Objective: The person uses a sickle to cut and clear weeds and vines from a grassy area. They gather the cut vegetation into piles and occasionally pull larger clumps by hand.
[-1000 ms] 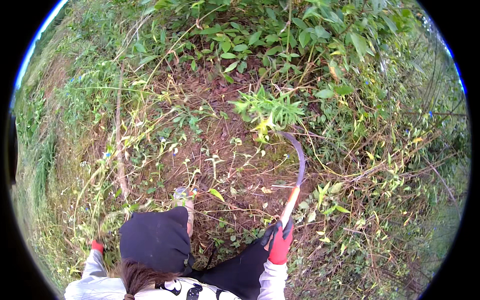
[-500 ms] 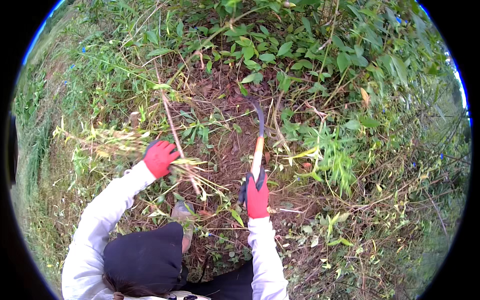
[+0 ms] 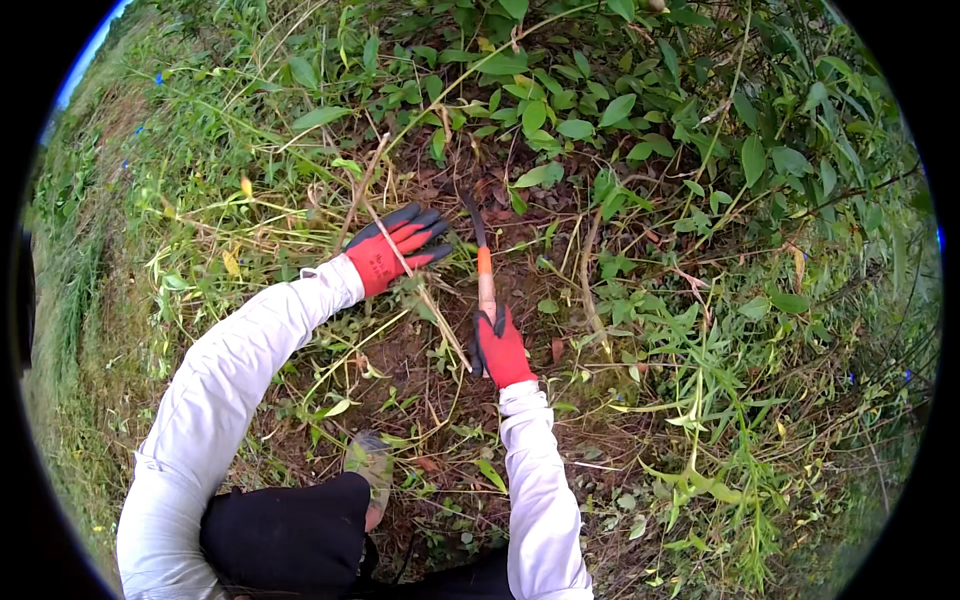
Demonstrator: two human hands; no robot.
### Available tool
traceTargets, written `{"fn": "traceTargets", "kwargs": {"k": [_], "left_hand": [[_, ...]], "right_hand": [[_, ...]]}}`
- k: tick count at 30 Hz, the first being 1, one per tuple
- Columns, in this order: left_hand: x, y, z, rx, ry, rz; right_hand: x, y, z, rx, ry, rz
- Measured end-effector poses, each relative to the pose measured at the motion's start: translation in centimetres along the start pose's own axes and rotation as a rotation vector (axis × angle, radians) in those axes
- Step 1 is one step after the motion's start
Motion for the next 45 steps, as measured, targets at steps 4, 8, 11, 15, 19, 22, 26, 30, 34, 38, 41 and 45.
{"fn": "traceTargets", "kwargs": {"k": [4, 8, 11, 15, 19, 22, 26, 30, 34, 38, 41, 45], "left_hand": [[-3.7, 2.1, 3.7, -0.010, 0.029, -0.067], [-4.3, 2.8, 5.7, -0.053, 0.120, -0.123], [-5.3, 2.9, 5.5, -0.005, 0.120, 0.001], [-5.7, 3.4, 5.3, 0.144, 0.113, -0.013], [-6.2, 0.0, 4.8, 0.368, 0.085, 0.228], [-5.3, -1.0, 3.3, 0.513, 0.010, 0.288], [-5.8, -1.6, 2.6, 0.638, 0.032, 0.410], [-4.9, 0.0, 2.8, 0.677, -0.134, 0.509], [-4.7, 0.5, 2.2, 0.538, -0.101, 0.432], [-3.8, -1.0, 0.2, 0.444, -0.074, 0.471], [-2.6, -2.0, -2.6, 0.393, -0.100, 0.564], [-2.7, -4.1, -1.8, 0.505, -0.125, 0.467]], "right_hand": [[-1.1, -1.0, 0.3, -0.041, -0.104, -0.030], [-3.6, -4.4, -1.3, 0.069, -0.321, -0.061], [-3.6, -9.7, -3.4, -0.124, -0.024, -0.044], [-2.2, -10.9, -1.8, -0.131, -0.052, -0.081], [-3.9, -11.5, -2.4, -0.091, 0.029, -0.090], [-6.0, -13.0, -0.4, -0.161, 0.221, -0.099], [-7.4, -12.4, -0.5, -0.155, 0.294, -0.109], [-4.1, -7.5, 0.0, -0.051, 0.092, -0.197], [-0.9, -6.5, -0.9, 0.072, -0.628, -0.210], [1.4, -17.1, -3.7, -0.120, -0.536, -0.185], [2.0, -24.2, -6.9, -0.134, -0.483, -0.198], [-0.6, -21.5, -3.3, -0.144, -0.090, -0.214]]}}
Point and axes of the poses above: each hand's wrist, its own y-axis towards the middle knuckle, its own x-axis out of the back of the hand, z = x × y, the point moved 4 cm from there along y, towards the middle knuckle, and after that the axes turned 3 degrees about -y, right-handed, at the moved point
